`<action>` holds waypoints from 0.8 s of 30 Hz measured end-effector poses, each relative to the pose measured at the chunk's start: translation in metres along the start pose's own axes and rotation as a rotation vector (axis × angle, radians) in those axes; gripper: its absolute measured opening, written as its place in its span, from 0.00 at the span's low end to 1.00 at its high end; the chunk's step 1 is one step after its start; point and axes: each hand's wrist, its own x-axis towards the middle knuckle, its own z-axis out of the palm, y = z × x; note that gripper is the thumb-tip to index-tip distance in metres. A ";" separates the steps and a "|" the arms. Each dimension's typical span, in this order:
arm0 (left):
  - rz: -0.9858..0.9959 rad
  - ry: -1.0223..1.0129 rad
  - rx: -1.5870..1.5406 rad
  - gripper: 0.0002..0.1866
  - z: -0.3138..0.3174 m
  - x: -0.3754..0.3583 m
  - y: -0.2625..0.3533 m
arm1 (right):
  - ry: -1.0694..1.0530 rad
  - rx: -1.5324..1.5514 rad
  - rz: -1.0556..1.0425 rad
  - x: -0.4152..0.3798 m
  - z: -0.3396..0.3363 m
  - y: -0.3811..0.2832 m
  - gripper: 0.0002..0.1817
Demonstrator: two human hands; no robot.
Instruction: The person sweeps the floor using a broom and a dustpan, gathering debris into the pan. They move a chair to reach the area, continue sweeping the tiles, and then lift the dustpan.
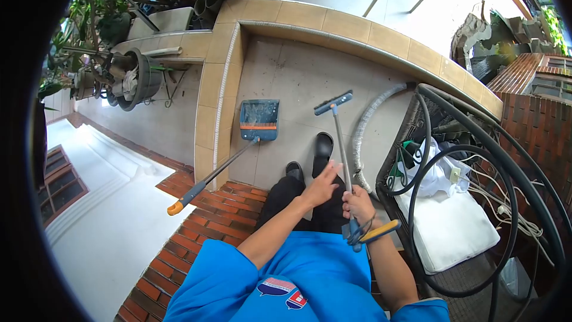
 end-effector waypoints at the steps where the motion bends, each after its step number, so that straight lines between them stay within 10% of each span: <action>1: 0.007 0.041 -0.003 0.32 -0.006 -0.010 -0.013 | 0.075 -0.083 -0.009 -0.003 0.001 -0.011 0.04; 5: -1.133 0.576 -0.785 0.41 -0.082 -0.060 -0.074 | 0.214 -0.370 -0.149 0.006 -0.046 -0.012 0.02; 9: -1.063 1.227 -0.474 0.50 -0.163 -0.075 -0.109 | 0.416 -0.670 -0.178 0.018 -0.061 -0.042 0.31; 10: -0.951 1.236 -0.478 0.45 -0.169 -0.076 -0.123 | 0.515 -0.762 -0.167 0.018 -0.050 -0.058 0.17; 12: -0.722 1.253 -0.483 0.37 -0.183 -0.087 -0.158 | 0.584 -0.988 -0.139 0.045 -0.054 -0.073 0.25; 16: -0.742 0.933 -0.370 0.18 -0.203 -0.094 -0.171 | 0.617 -1.026 -0.245 0.068 -0.033 -0.097 0.16; 24: -0.493 0.632 -0.042 0.14 -0.211 -0.108 -0.111 | 0.598 -1.219 -0.200 0.118 -0.034 -0.094 0.13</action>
